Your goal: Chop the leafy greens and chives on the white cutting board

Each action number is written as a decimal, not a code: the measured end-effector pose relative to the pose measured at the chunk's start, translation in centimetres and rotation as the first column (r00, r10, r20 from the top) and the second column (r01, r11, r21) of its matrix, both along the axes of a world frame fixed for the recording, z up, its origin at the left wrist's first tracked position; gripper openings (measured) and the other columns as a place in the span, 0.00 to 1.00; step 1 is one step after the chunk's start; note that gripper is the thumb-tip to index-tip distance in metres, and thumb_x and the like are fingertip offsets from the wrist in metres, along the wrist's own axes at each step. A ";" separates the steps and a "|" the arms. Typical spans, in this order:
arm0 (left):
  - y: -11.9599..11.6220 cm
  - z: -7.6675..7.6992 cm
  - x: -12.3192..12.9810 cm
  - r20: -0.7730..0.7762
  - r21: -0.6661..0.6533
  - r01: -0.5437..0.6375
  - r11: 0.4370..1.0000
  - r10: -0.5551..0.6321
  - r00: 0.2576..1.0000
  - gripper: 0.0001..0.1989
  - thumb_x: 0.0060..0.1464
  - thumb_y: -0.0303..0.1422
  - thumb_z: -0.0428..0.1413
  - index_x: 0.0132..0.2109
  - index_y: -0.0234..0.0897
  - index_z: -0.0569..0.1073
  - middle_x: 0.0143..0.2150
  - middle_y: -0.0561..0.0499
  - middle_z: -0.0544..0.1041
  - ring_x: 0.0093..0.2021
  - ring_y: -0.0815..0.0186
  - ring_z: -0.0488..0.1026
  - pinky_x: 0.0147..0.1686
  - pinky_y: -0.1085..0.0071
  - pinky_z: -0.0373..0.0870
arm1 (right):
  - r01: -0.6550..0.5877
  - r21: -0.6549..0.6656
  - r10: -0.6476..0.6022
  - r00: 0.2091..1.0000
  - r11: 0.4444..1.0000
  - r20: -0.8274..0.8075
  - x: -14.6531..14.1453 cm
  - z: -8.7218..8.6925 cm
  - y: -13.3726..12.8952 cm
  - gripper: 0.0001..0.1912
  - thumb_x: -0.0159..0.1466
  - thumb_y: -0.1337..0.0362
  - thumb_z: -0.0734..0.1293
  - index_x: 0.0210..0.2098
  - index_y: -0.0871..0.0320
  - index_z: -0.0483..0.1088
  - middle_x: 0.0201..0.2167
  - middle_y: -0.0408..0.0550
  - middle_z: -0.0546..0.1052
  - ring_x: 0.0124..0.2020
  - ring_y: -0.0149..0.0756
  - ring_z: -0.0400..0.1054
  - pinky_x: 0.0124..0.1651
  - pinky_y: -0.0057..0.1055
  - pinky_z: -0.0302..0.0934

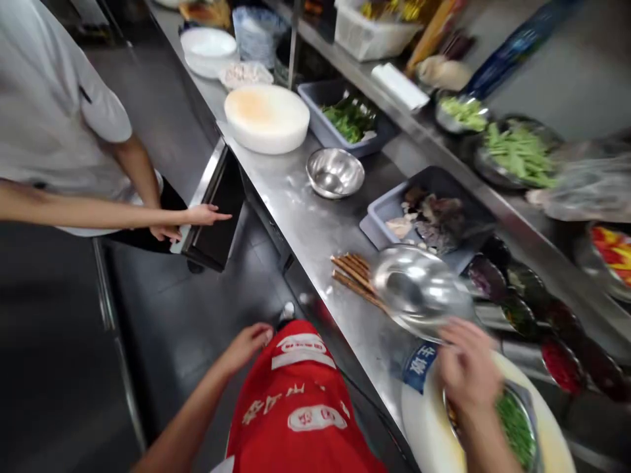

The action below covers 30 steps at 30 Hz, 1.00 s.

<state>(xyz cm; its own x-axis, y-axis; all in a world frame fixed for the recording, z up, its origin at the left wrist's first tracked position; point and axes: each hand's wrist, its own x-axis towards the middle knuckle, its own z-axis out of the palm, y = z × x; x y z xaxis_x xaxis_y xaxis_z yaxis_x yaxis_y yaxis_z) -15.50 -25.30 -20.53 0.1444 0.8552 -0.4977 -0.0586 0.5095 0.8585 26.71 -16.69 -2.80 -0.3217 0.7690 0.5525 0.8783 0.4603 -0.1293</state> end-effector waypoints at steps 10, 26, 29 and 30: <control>9.1 -6.7 -12.2 -0.039 -0.400 -0.435 0.806 0.460 0.887 0.32 0.52 0.37 0.57 0.64 0.34 0.65 0.44 0.44 0.81 0.41 0.58 0.79 0.42 0.64 0.76 | -0.643 -0.659 0.468 0.755 0.391 -0.459 -28.2 -23.3 7.1 0.21 0.62 0.75 0.60 0.49 0.55 0.77 0.57 0.56 0.73 0.68 0.50 0.57 0.66 0.54 0.60; 34.6 -54.5 -28.4 -0.740 -0.048 0.178 0.983 -0.154 0.655 0.16 0.57 0.31 0.50 0.51 0.33 0.73 0.44 0.41 0.80 0.46 0.54 0.78 0.46 0.64 0.71 | -0.372 -0.728 0.093 0.915 0.577 -0.393 -43.4 -65.9 32.9 0.25 0.68 0.57 0.64 0.63 0.52 0.67 0.45 0.49 0.80 0.53 0.42 0.74 0.60 0.40 0.65; 37.8 -54.8 -28.6 -0.604 0.165 0.230 0.959 -0.086 0.792 0.15 0.53 0.35 0.50 0.44 0.37 0.76 0.36 0.51 0.79 0.38 0.60 0.77 0.40 0.69 0.71 | -0.364 -0.750 0.158 0.929 0.553 -0.334 -43.1 -68.0 33.9 0.35 0.61 0.55 0.71 0.66 0.53 0.64 0.61 0.53 0.71 0.61 0.46 0.66 0.65 0.41 0.60; 38.4 -54.5 -28.5 -0.555 0.206 0.234 0.950 -0.084 0.828 0.15 0.52 0.36 0.50 0.43 0.37 0.77 0.34 0.52 0.79 0.37 0.60 0.77 0.39 0.70 0.71 | -0.354 -0.754 0.127 0.930 0.553 -0.344 -42.8 -68.2 33.6 0.33 0.63 0.56 0.70 0.66 0.53 0.64 0.61 0.53 0.71 0.61 0.45 0.67 0.65 0.41 0.60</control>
